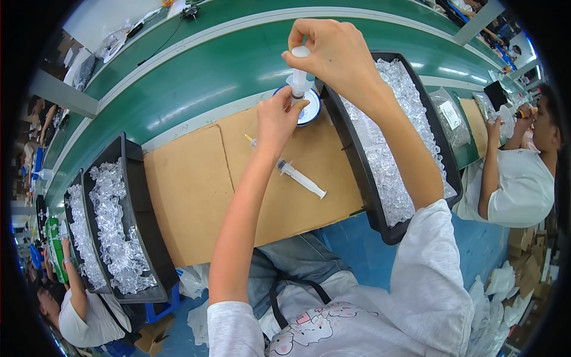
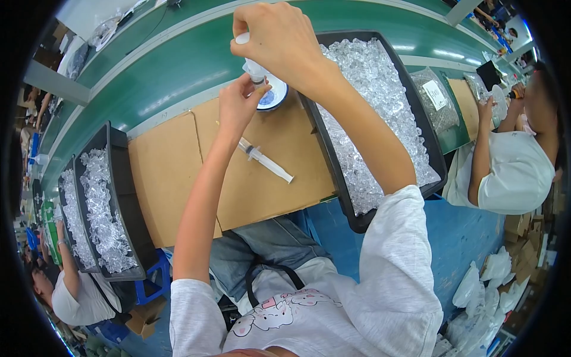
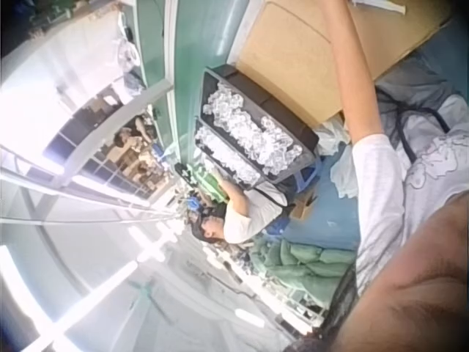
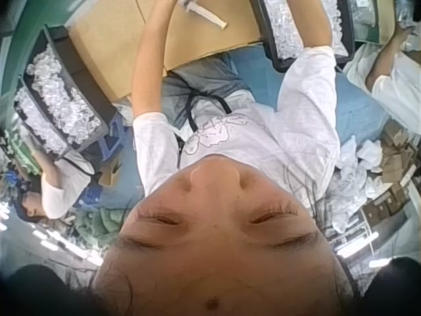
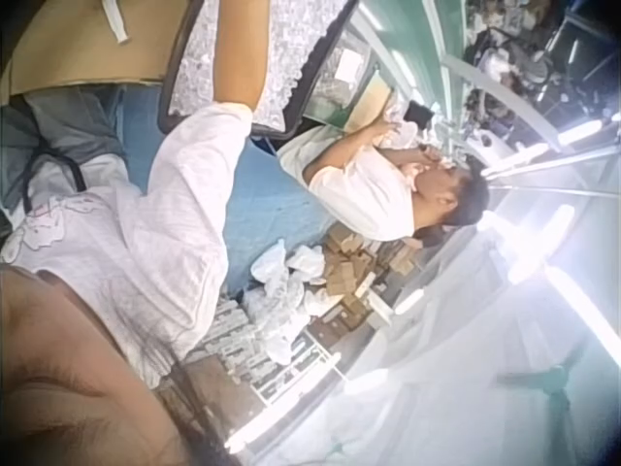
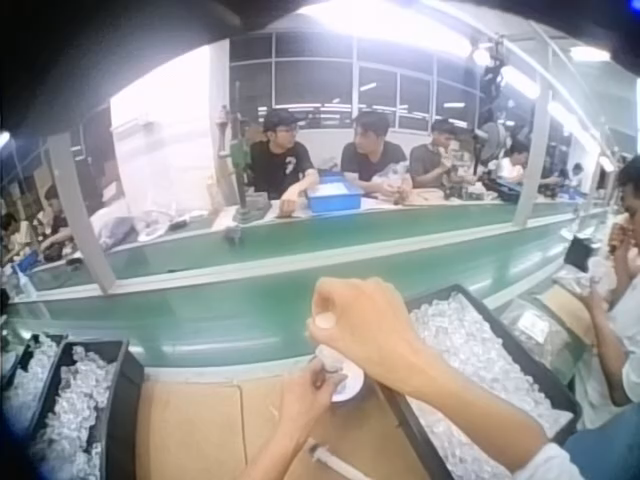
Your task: Assembling crystal-like decorative fixtures by gluing pieces onto a circular base and applying adhesive with a syringe.
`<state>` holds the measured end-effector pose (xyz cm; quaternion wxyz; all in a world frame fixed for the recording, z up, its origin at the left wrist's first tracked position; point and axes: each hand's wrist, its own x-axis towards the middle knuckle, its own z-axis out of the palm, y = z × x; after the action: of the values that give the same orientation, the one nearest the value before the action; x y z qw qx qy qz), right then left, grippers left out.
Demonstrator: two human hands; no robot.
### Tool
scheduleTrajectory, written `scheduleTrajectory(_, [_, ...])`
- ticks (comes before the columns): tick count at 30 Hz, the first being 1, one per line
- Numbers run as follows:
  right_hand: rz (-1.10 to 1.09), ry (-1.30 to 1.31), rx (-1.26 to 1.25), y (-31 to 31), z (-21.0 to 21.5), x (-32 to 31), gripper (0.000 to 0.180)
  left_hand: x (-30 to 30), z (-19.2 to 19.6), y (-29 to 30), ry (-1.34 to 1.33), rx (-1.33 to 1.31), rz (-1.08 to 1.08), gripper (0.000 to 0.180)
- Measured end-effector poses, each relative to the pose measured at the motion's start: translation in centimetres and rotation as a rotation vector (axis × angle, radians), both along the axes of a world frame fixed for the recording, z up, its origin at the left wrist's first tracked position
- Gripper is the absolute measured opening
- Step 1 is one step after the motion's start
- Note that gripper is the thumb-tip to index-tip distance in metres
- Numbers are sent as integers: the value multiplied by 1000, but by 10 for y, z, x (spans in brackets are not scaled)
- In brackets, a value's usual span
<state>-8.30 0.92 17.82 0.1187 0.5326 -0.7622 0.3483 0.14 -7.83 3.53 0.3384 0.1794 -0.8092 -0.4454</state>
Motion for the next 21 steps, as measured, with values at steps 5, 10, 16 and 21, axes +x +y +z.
scheduleTrajectory(5, [-13, -13, 34, 1, 3, 1, 21, -1, -1, 0, -6, 7, -3, 26])
scheduleTrajectory(10, [-23, -12, 33, 1, 3, 1, 21, 0, -1, 1, 4, 17, -5, 26])
scheduleTrajectory(16, [-33, -33, 27, 2, 4, 3, 21, 2, 2, 2, -9, 18, -5, 26])
scheduleTrajectory(21, [-36, 14, 16, 2, 5, 0, 21, 1, 3, 3, -12, 27, -7, 26])
